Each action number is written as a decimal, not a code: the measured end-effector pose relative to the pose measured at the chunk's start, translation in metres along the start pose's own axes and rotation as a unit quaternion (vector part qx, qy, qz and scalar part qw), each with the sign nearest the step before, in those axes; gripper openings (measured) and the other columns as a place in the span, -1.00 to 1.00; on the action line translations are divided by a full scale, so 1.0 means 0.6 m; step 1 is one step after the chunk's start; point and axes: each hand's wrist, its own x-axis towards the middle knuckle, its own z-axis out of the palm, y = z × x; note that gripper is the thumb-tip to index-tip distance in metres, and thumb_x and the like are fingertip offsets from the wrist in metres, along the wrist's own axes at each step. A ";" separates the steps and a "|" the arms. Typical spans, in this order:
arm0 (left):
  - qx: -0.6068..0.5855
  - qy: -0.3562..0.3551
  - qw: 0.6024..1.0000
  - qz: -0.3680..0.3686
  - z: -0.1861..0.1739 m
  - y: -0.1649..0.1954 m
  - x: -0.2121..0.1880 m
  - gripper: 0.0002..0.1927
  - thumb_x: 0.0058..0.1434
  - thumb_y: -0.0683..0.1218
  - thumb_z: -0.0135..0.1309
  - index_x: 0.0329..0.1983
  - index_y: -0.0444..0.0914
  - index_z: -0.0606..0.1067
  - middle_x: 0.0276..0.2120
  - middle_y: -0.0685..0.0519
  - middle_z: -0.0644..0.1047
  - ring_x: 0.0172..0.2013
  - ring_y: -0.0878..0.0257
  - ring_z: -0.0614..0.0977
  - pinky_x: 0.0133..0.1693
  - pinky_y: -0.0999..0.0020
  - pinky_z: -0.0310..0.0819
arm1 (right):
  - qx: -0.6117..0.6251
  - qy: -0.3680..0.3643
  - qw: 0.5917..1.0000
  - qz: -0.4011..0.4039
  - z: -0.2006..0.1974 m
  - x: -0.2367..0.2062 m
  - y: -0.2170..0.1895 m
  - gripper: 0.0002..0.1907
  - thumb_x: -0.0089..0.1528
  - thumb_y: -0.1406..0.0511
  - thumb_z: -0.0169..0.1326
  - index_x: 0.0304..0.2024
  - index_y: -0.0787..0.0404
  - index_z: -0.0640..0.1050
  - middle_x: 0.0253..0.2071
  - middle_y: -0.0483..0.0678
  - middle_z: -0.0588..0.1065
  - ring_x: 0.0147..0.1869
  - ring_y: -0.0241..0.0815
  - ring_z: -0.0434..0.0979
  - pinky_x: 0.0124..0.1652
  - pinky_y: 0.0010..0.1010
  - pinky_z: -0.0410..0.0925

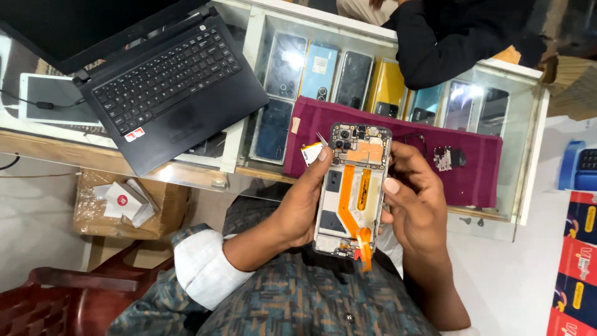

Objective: The person repairs a smartphone at a repair counter. They hold the opened phone, peel the back cover and battery assembly away from the frame, work on the internal ribbon cables and components with their fingers and a small tool, and periodically turn the phone over to view the screen side.

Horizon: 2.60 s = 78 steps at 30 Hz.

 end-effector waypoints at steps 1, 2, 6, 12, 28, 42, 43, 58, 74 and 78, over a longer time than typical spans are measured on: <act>0.002 0.001 1.000 0.002 0.001 -0.004 0.003 -0.21 0.55 0.35 -0.50 0.50 -0.34 0.22 0.10 -0.27 0.53 -0.02 -0.09 0.68 0.03 0.08 0.64 | -0.001 -0.002 1.000 -0.002 -0.006 0.000 0.000 -0.45 0.28 0.37 0.09 0.31 0.43 0.39 0.05 0.04 0.48 0.01 -0.33 0.50 -0.11 -0.62 0.36; 0.005 0.002 1.000 0.005 0.002 -0.007 0.006 -0.21 0.56 0.35 -0.50 0.50 -0.34 0.22 0.09 -0.27 0.53 -0.03 -0.09 0.68 0.01 0.07 0.64 | 0.006 -0.002 1.000 0.003 -0.012 -0.001 0.001 -0.45 0.28 0.37 0.09 0.31 0.44 0.39 0.05 0.05 0.48 0.00 -0.32 0.49 -0.13 -0.61 0.36; 0.012 0.006 1.000 0.020 0.006 -0.015 0.018 -0.21 0.58 0.35 -0.51 0.52 -0.33 0.22 0.10 -0.28 0.54 -0.06 -0.07 0.69 -0.01 0.05 0.64 | 0.019 -0.005 1.000 0.012 -0.029 -0.001 -0.002 -0.45 0.29 0.36 0.10 0.31 0.44 0.38 0.06 0.05 0.46 0.02 -0.29 0.49 -0.08 -0.55 0.39; -0.043 0.002 0.999 0.003 0.018 -0.035 0.036 -0.18 0.57 0.38 -0.53 0.52 -0.34 0.22 0.12 -0.28 0.53 -0.06 -0.12 0.69 -0.03 -0.04 0.66 | 0.015 -0.019 1.000 0.009 -0.053 -0.008 -0.024 -0.44 0.28 0.35 0.10 0.31 0.43 0.36 0.08 0.07 0.45 0.09 -0.25 0.51 0.01 -0.49 0.44; -0.060 -0.019 0.998 0.007 0.028 -0.099 0.072 -0.20 0.60 0.34 -0.59 0.57 -0.34 0.15 0.30 -0.27 0.42 -0.01 -0.26 0.65 0.01 -0.19 0.61 | 0.044 -0.036 0.998 0.015 -0.131 -0.034 -0.045 -0.43 0.31 0.36 0.11 0.34 0.46 0.34 0.11 0.11 0.46 0.08 -0.20 0.54 -0.08 -0.45 0.49; -0.041 0.048 0.998 -0.007 0.047 -0.135 0.056 -0.32 0.58 0.20 -0.32 0.52 -0.39 0.17 0.29 -0.17 0.43 0.23 0.11 0.54 0.26 0.17 0.47 | 0.060 0.014 0.998 0.032 -0.093 -0.051 -0.107 -0.50 0.28 0.39 0.02 0.26 0.47 0.39 0.07 0.11 0.49 -0.02 -0.27 0.57 -0.32 -0.72 0.41; -0.051 0.039 0.998 -0.012 0.049 -0.131 0.052 -0.32 0.59 0.20 -0.32 0.52 -0.38 0.18 0.29 -0.18 0.43 0.23 0.10 0.54 0.26 0.16 0.47 | 0.071 0.029 0.996 0.037 -0.082 -0.055 -0.114 -0.51 0.27 0.38 0.02 0.24 0.47 0.40 0.05 0.11 0.49 -0.07 -0.30 0.57 -0.41 -0.77 0.39; -0.137 0.017 0.990 -0.015 0.048 -0.059 0.012 -0.37 0.66 0.16 -0.38 0.51 -0.40 0.22 0.25 -0.23 0.47 0.19 0.02 0.58 0.23 0.06 0.49 | 0.083 0.040 0.995 0.039 -0.013 -0.048 -0.091 -0.46 0.35 0.36 0.00 0.35 0.48 0.31 -0.02 0.02 0.41 0.12 -0.22 0.53 0.01 -0.55 0.46; -0.189 -0.037 0.981 -0.024 -0.001 -0.003 -0.039 -0.32 0.65 0.27 -0.40 0.52 -0.33 0.23 0.22 -0.24 0.49 0.08 -0.18 0.64 0.02 -0.21 0.59 | 0.101 -0.063 0.991 0.065 0.016 -0.010 -0.031 -0.42 0.33 0.40 -0.01 0.39 0.45 0.24 0.13 0.19 0.46 0.11 -0.11 0.58 -0.13 -0.52 0.50; -0.173 -0.048 0.984 0.021 -0.011 0.000 -0.052 -0.33 0.75 0.25 -0.44 0.49 -0.42 0.24 0.19 -0.30 0.50 0.03 -0.17 0.63 0.09 -0.13 0.58 | 0.145 -0.079 0.983 0.075 0.029 -0.012 -0.021 -0.48 0.37 0.41 0.01 0.35 0.48 0.25 0.07 0.15 0.44 0.03 -0.18 0.57 -0.30 -0.60 0.44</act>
